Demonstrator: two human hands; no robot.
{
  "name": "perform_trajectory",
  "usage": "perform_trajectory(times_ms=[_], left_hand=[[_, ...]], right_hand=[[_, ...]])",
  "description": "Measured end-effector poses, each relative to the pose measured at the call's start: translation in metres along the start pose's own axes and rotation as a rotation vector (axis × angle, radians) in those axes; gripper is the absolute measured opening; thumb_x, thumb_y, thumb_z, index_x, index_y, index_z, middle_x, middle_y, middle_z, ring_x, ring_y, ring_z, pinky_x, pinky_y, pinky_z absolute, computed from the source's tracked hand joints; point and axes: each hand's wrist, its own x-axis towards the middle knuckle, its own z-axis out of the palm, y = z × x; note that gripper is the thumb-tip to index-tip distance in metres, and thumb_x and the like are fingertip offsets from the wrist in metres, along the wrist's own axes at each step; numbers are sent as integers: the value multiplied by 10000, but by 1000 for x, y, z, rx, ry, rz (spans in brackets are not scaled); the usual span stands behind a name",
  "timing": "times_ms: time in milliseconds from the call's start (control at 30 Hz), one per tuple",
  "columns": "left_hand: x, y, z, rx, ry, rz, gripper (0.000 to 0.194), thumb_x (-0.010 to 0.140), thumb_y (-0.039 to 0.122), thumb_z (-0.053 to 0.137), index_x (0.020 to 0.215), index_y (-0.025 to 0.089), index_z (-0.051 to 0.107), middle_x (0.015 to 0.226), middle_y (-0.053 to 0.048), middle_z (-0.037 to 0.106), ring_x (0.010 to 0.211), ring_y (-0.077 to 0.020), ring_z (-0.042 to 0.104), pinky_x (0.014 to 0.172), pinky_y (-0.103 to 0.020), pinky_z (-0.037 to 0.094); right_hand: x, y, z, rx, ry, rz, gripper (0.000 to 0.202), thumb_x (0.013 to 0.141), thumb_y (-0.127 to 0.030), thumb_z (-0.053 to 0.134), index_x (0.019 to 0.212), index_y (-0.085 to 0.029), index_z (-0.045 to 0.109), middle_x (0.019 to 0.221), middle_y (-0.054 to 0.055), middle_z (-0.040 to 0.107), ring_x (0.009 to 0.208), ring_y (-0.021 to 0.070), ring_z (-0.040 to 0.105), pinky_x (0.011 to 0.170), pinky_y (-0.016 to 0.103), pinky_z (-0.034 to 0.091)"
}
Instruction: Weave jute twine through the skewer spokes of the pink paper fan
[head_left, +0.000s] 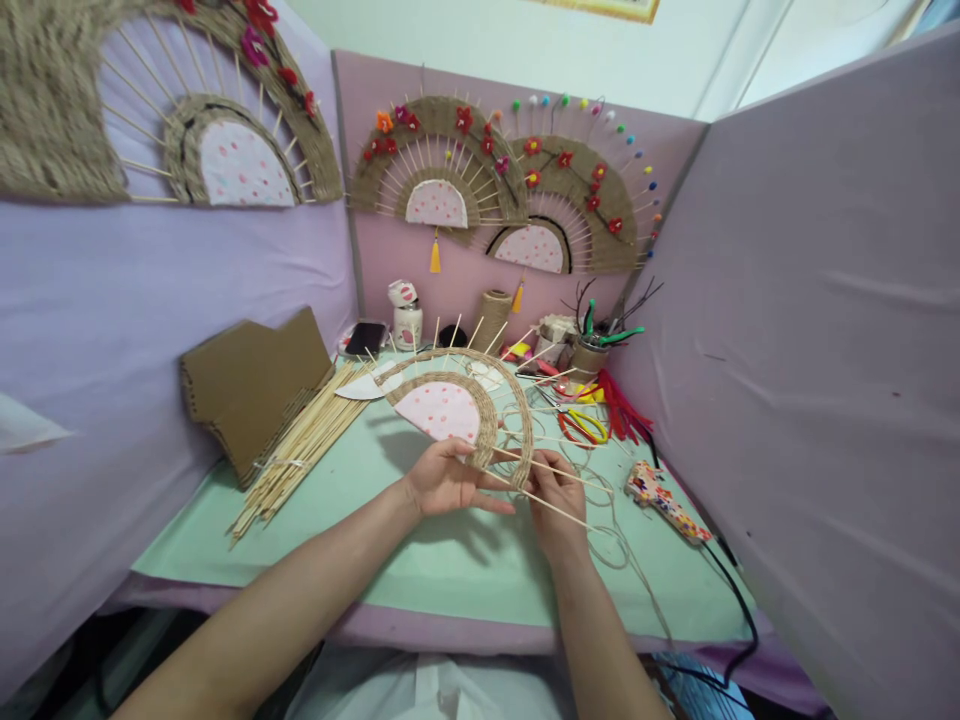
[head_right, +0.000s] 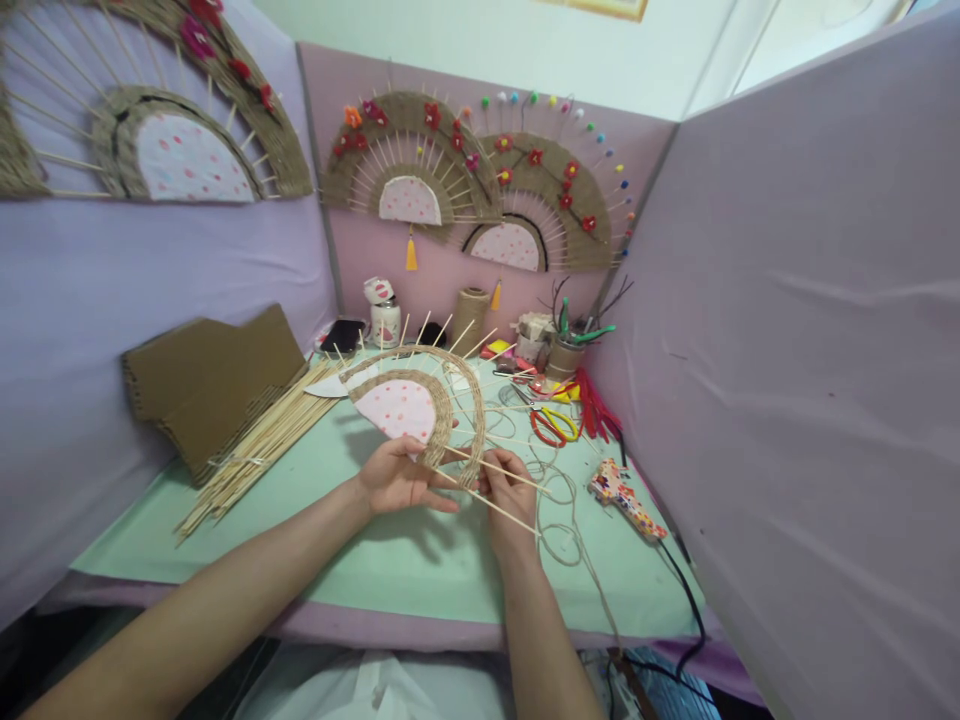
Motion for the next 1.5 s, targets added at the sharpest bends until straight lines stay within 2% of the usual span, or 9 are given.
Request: perform_trajectory(times_ms=[267,567,667,767,900,1100,1200,1367,1500], left_hand=[[-3,4,-2,-5,57,35,425,774,198,415,1164,115,563,1198,-140,583,1093,-388,530,839,-502,440],[-3,5,-6,-7,97,38,460,758,199,446,1213,188,517,1163,-117,602,1030,-366,579,808,-473,461],[-4,5,-6,0,84,16,426,757,216,444,1165,136,537,1152,-126,602,1034,-368,574,805,-448,469],[-4,6,-6,-5,55,10,417,762,218,439,1155,111,531,1123,-131,612,1027,-359,579,796,-434,475],[-5,7,-4,-3,45,14,458,761,213,449,1216,177,497,1131,-114,614,999,-359,596,762,-434,486],[-7,9,-2,26,60,22,491,759,219,466,1249,236,476,1133,-110,615,985,-367,603,742,-439,491],[-8,11,-3,37,100,66,475,771,213,447,1245,212,480,1147,-127,606,989,-349,606,759,-439,490],[-9,17,-4,72,121,77,429,788,227,424,1193,126,521,1139,-144,607,1037,-362,576,795,-429,485],[-10,18,-3,116,116,70,470,783,202,425,1249,169,476,1196,-141,578,1029,-365,581,798,-451,478]], right_hand=[[-4,-24,-27,-107,-79,-30,228,679,-307,689,826,-202,549,539,-59,463,470,82,405,462,211,302],[-24,-68,-49,-334,-293,-97,170,753,-282,637,849,-211,516,746,31,637,629,134,555,610,278,447],[-31,-75,-47,-390,-333,-138,156,790,-278,608,848,-219,475,783,32,652,569,115,550,559,263,451],[-35,-78,-46,-454,-287,-203,191,787,-279,615,870,-228,450,755,14,636,521,106,532,490,242,428],[-36,-79,-51,-664,-202,-352,256,760,-255,649,940,-231,468,763,16,612,659,146,570,590,273,452],[-43,-89,-61,-920,-289,-413,256,786,-239,609,1011,-236,487,832,32,602,753,169,572,720,324,459],[-48,-93,-62,-920,-289,-448,185,791,-234,602,957,-234,520,869,44,599,800,177,577,728,325,473],[-48,-90,-61,-889,-142,-578,180,771,-222,625,929,-222,540,864,56,600,780,179,574,709,335,483],[-45,-86,-56,-901,-73,-610,173,764,-253,633,912,-213,554,840,58,604,762,181,566,718,346,474]])
